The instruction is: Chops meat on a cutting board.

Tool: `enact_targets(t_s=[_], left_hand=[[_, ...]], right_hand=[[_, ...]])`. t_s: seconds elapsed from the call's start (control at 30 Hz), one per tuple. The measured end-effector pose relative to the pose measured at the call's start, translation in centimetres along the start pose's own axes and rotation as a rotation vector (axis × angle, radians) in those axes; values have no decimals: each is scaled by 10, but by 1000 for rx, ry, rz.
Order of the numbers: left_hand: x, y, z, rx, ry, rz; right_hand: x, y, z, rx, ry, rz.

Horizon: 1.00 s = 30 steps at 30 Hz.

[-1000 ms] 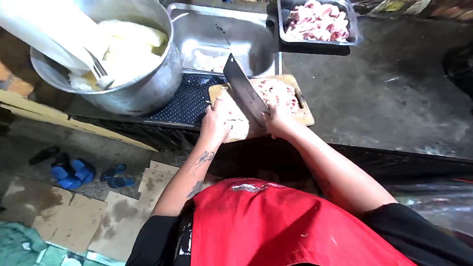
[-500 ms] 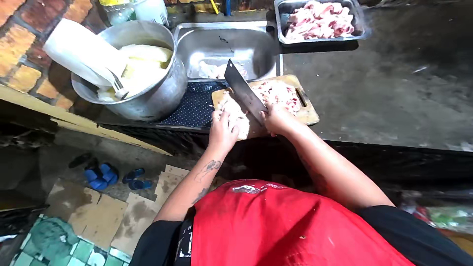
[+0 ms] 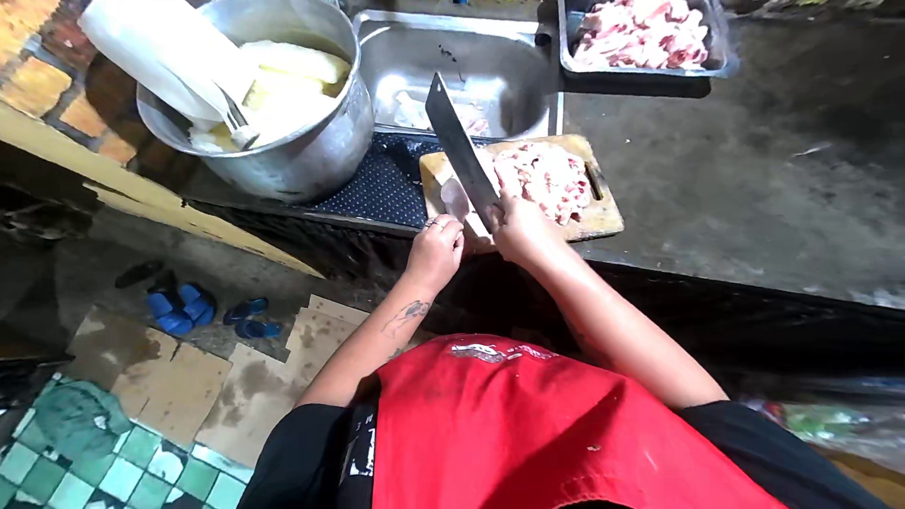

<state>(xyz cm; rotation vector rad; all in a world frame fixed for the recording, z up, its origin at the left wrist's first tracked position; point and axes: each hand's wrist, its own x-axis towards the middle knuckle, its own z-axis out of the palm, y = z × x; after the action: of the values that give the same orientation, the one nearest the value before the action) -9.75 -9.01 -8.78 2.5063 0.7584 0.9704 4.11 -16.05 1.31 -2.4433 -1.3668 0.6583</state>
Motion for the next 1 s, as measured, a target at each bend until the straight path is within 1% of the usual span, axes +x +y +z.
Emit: enact_targets(t_s=[0.07,0.17,0.27,0.3,0.33,0.37,0.43,0.47,0.5,0.6,0.7,0.8,0.9,1.0], left_hand=[[-1,2,-4,-20,-48,-40],[1,0,-6,-30,-114,-82],[-1,-4,-3,-51,-76,-54],[0,-5,-3,-47,-76,-55],[1,-4,-4,-51,-90,-62],[0,-4,-6,-63,-103,-69],[-2,-3,-4,-67,-68,-56],[-2,-3,-2,-59,-48,-40],[2,-3,-1,-57,-38,-33],[2,-1,-7,-72,-98,-72],[26,2,-12,-118,-155,-214],[50,-5,-9,-131,-187,-329],[60,-14,-2,-173,-200,-328],[57,-22,2,-216,-155,-285]], right_hand=[[-6,-4,-13,12,95,-43],[-25,-21,-47,60,350,-159],[-33,-36,-70,153,597,-283],[-31,-38,-69,161,633,-297],[-28,-38,-62,149,600,-286],[-25,-35,-48,112,480,-222],[-9,-22,-9,-14,115,-12],[-1,-17,3,-78,-33,74],[8,-17,4,-115,-114,114],[12,-14,8,-101,-150,132],[14,-13,0,-72,-171,137],[13,-9,-1,-2,-192,146],[11,5,-3,97,-214,143],[15,10,-8,170,-264,161]])
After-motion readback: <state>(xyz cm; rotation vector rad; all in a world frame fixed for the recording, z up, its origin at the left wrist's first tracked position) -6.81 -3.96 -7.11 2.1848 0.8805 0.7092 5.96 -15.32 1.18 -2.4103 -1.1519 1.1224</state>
